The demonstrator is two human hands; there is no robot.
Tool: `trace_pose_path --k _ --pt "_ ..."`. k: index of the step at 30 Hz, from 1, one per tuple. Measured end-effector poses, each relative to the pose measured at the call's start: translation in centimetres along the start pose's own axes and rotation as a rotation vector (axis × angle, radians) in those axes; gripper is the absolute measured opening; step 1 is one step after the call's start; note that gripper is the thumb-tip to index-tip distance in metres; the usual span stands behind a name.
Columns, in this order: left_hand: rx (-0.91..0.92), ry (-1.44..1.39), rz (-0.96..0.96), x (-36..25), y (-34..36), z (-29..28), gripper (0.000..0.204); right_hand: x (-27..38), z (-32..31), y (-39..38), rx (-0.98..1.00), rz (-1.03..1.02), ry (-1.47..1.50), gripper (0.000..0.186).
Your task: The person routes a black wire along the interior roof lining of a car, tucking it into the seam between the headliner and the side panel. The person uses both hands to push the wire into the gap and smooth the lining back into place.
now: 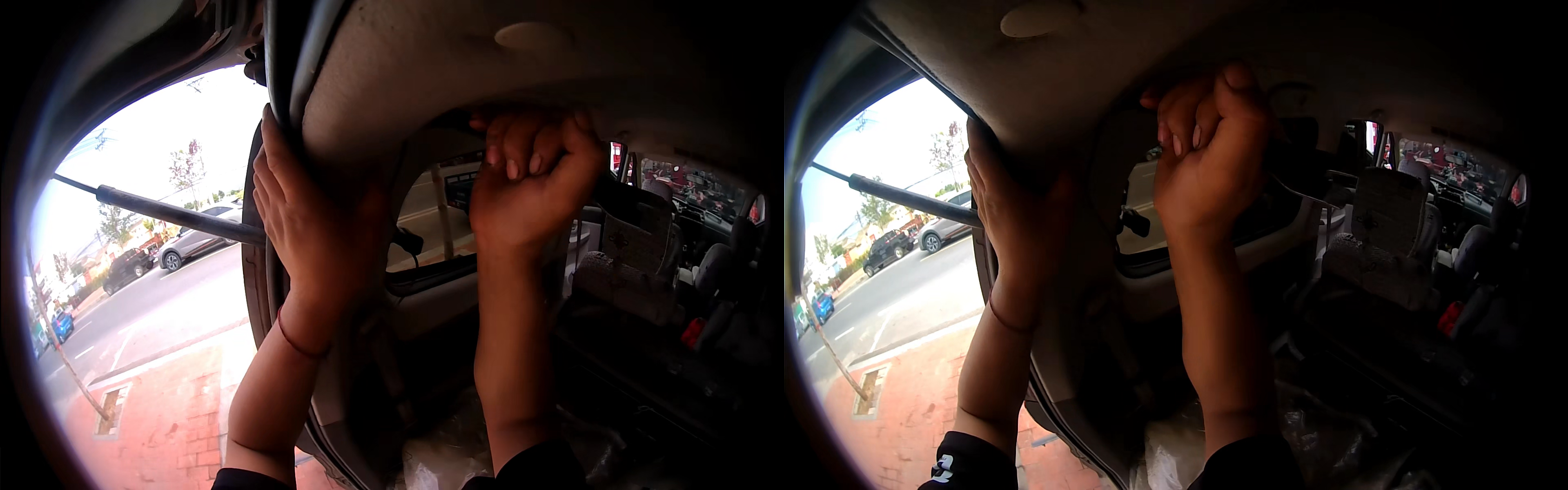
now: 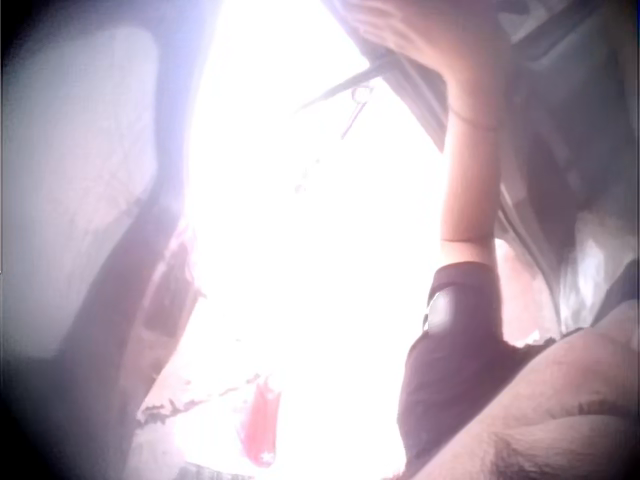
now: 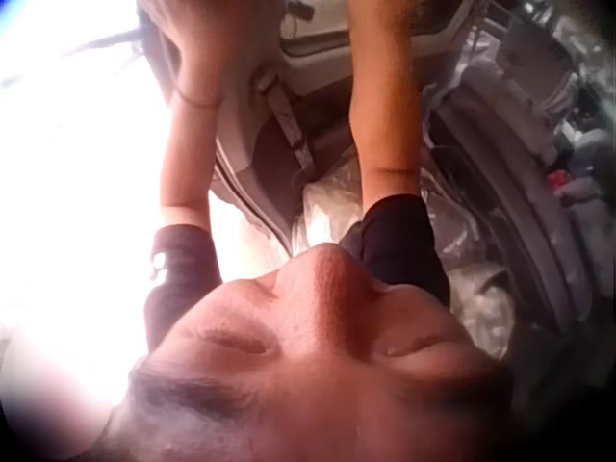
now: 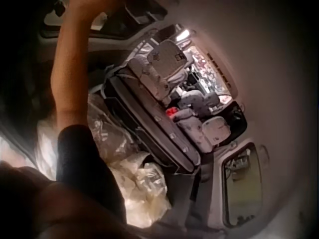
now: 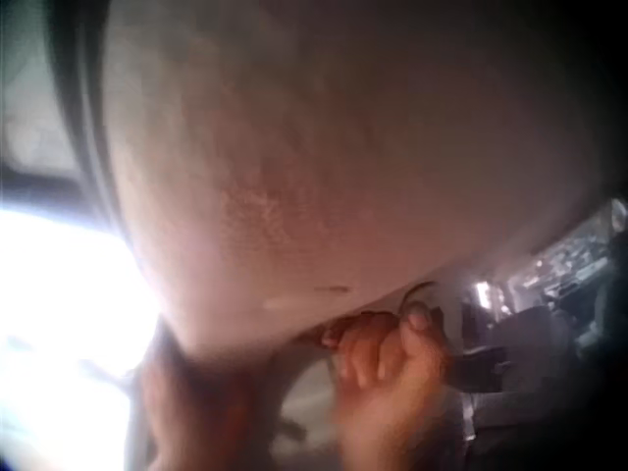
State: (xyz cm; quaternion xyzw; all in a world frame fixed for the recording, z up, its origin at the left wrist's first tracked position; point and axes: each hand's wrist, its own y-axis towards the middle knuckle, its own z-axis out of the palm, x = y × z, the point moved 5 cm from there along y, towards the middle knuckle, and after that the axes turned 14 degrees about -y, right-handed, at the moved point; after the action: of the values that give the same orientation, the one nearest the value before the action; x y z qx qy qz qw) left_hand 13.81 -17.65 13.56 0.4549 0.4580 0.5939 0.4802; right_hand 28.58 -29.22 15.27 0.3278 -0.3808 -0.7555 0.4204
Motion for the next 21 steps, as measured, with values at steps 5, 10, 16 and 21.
trace_pose_path --k 5,10,16,21 --pt "-0.02 0.008 0.036 -0.5 0.0 -0.1 0.107 -2.7 -0.8 -1.0 -0.035 0.118 0.186 0.042" --pt "-0.034 0.115 0.106 -0.9 -0.3 0.2 0.117 -0.7 -1.0 -0.4 -0.017 0.02 0.144 0.041" --pt "-0.082 0.218 0.119 -1.0 -0.3 0.7 0.115 -2.7 -0.1 -0.4 -0.097 0.149 0.085 0.041" --pt "-0.042 0.099 0.008 -1.0 -0.6 0.6 0.109 -1.7 0.8 -0.7 -0.101 0.175 0.021 0.04"
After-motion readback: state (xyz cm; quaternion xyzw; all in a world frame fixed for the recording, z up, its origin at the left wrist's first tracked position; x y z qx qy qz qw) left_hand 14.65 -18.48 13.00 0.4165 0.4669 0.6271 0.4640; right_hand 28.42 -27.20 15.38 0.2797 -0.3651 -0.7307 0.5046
